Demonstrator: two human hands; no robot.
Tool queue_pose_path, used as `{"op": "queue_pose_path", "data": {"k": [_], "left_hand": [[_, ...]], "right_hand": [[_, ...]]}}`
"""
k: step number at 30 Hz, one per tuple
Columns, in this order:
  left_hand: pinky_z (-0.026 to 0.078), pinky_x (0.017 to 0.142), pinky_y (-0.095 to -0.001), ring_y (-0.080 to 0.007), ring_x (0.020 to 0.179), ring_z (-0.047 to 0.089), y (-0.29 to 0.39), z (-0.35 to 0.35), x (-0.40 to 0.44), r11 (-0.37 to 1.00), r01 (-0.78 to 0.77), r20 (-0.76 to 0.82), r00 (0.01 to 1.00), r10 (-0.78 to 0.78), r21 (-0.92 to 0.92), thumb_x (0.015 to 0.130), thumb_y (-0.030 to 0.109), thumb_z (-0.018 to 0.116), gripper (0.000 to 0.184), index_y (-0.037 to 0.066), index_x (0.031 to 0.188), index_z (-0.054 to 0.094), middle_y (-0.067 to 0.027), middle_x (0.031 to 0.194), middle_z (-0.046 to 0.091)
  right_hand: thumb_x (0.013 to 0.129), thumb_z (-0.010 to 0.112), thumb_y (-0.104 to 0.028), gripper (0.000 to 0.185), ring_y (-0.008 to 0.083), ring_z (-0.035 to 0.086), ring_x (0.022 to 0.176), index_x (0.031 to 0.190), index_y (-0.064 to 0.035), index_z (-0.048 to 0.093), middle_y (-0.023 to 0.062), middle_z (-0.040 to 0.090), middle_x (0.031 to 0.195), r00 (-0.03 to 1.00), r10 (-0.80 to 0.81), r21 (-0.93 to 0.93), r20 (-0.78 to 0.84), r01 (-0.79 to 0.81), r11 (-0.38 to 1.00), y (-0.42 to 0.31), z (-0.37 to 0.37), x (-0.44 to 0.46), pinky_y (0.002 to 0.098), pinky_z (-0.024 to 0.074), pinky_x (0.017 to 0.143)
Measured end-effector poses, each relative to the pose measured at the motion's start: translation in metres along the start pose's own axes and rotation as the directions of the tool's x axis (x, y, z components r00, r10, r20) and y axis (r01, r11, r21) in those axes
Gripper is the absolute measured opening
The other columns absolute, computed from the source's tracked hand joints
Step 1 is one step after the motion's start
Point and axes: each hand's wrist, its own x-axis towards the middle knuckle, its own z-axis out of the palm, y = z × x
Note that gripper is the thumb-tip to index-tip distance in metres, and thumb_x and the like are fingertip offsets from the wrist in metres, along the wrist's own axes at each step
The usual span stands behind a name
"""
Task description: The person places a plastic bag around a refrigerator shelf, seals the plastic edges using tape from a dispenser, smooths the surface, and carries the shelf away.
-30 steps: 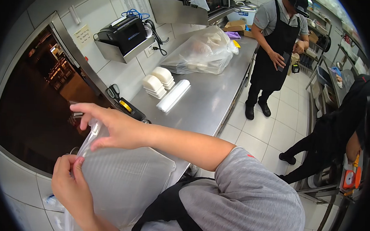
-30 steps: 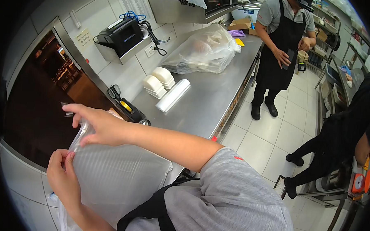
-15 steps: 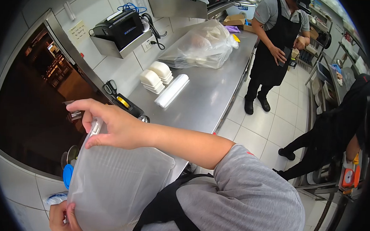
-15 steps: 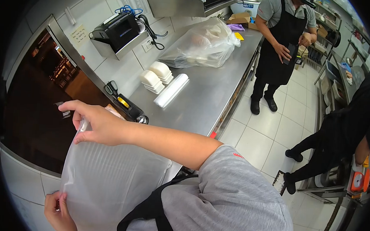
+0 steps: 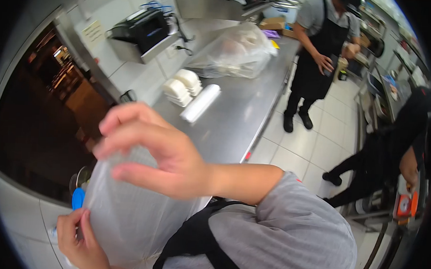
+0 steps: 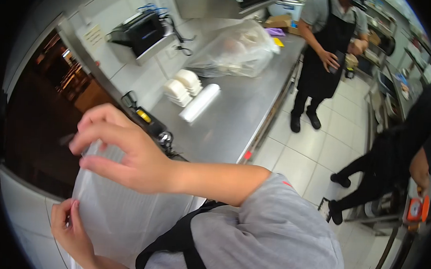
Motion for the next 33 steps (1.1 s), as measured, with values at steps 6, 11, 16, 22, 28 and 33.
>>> {"op": "queue_pose_path", "data": {"k": [6,11,16,22,28,33], "left_hand": [[0.045,0.058,-0.0319,-0.0255,0.065,0.058,0.011,0.001,0.012,0.999,0.033,-0.008,0.999,-0.033,-0.008,0.073,0.003,0.074,0.014,0.004,0.085,0.066,-0.0081,0.073,0.059],[0.044,0.057,-0.0336,-0.0246,0.063,0.056,0.004,0.009,0.012,0.999,-0.036,-0.018,0.999,0.036,0.026,0.068,0.019,0.078,0.025,0.007,0.087,0.068,-0.0054,0.071,0.057],[0.043,0.056,-0.0336,-0.0233,0.064,0.056,0.010,0.009,0.018,0.996,-0.083,0.024,0.996,0.083,0.027,0.065,0.026,0.078,0.031,0.009,0.088,0.068,-0.0044,0.072,0.055],[0.045,0.057,-0.0336,-0.0225,0.066,0.056,0.012,0.026,0.023,0.991,-0.134,-0.010,0.991,0.134,-0.008,0.067,0.023,0.077,0.026,0.010,0.088,0.068,-0.0033,0.076,0.056],[0.044,0.055,-0.0349,-0.0226,0.064,0.057,0.015,0.029,0.031,0.994,-0.105,0.002,0.995,0.105,-0.011,0.072,0.016,0.073,0.012,0.010,0.078,0.064,-0.0040,0.072,0.052],[0.044,0.053,-0.0351,-0.0231,0.061,0.057,0.017,0.031,0.030,0.992,-0.128,-0.041,0.991,0.128,0.005,0.073,0.013,0.072,0.010,0.009,0.076,0.064,-0.0043,0.069,0.051]], "right_hand": [[0.092,0.057,-0.040,0.045,0.0208,0.053,0.108,0.115,-0.0011,0.059,0.0132,0.053,0.124,0.826,0.447,0.589,0.342,-0.559,0.583,0.000,-0.002,-0.035,0.0338,0.0437,0.086],[0.094,0.043,-0.056,0.062,0.0198,0.055,0.105,0.114,-0.0001,0.059,0.0150,0.055,0.122,0.729,0.512,0.637,0.455,-0.668,0.385,0.001,0.004,-0.039,0.0310,0.0444,0.083],[0.097,0.052,-0.035,0.037,0.0197,0.060,0.094,0.104,-0.0008,0.065,0.0153,0.060,0.110,0.683,0.491,0.614,0.542,-0.720,0.324,0.007,0.000,-0.036,0.0314,0.0469,0.082],[0.095,0.056,-0.014,0.016,0.0172,0.061,0.089,0.098,-0.0007,0.065,0.0136,0.062,0.103,0.724,0.479,0.536,0.497,-0.690,0.487,0.008,-0.005,-0.019,0.0284,0.0494,0.078],[0.090,0.062,-0.009,0.022,0.0160,0.061,0.089,0.111,-0.0026,0.058,0.0112,0.061,0.106,0.644,0.588,0.295,0.489,-0.756,0.584,0.020,0.004,-0.017,0.0276,0.0490,0.077],[0.072,0.077,-0.002,0.057,0.0207,0.057,0.096,0.123,-0.0050,0.051,0.0113,0.058,0.116,0.983,-0.118,-0.310,0.140,0.157,0.938,0.035,0.004,0.005,0.0313,0.0478,0.079]]}}
